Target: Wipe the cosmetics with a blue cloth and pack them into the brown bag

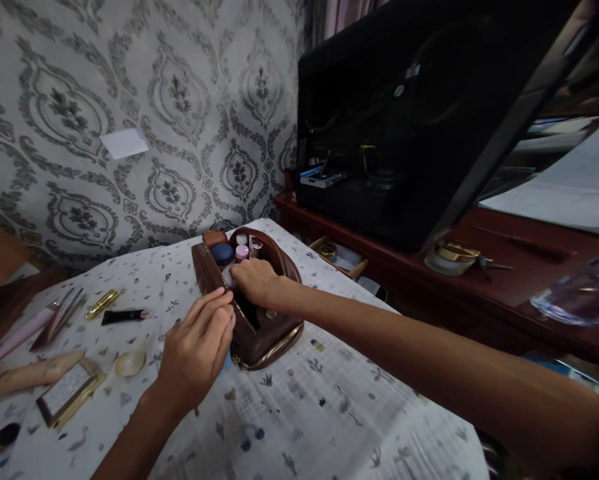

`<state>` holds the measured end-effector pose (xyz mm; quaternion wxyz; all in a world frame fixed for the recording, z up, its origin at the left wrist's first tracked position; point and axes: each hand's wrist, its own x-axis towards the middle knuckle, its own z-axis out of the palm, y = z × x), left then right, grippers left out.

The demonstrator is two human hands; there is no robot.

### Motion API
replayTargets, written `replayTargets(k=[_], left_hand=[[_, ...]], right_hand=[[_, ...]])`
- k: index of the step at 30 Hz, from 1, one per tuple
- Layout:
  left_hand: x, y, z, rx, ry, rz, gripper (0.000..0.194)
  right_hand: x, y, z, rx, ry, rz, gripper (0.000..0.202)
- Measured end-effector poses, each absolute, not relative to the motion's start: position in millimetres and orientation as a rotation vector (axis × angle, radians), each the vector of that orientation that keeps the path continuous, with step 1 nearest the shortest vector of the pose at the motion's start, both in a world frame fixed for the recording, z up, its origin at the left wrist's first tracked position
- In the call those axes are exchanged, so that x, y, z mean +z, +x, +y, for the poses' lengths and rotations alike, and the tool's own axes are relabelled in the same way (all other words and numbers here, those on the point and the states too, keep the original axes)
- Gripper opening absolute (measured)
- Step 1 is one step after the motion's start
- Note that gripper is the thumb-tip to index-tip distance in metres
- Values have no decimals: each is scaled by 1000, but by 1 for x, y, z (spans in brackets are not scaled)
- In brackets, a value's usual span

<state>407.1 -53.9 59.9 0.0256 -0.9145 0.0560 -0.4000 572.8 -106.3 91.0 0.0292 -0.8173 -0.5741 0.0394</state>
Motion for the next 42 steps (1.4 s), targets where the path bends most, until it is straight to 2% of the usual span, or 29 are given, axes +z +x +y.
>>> replayTargets(k=[13, 20, 35, 39, 42], left_hand=[[59, 408, -54, -1223, -2832, 172, 12], [60, 407, -54, -1193, -2819, 175, 12], [59, 407, -52, -1179, -2798, 213, 12], [60, 407, -51, -1168, -2799, 226, 11], [60, 407, -51, -1160, -2798, 223, 10]], right_hand=[[95, 583, -123, 306, -2424, -1723, 38], [96, 580, -116, 162, -2459, -1827, 32], [94, 584, -112, 68, -2448, -1940, 37], [99, 587, -98, 179, -2480, -2005, 46], [108, 587, -92, 252, -2511, -1996, 45]])
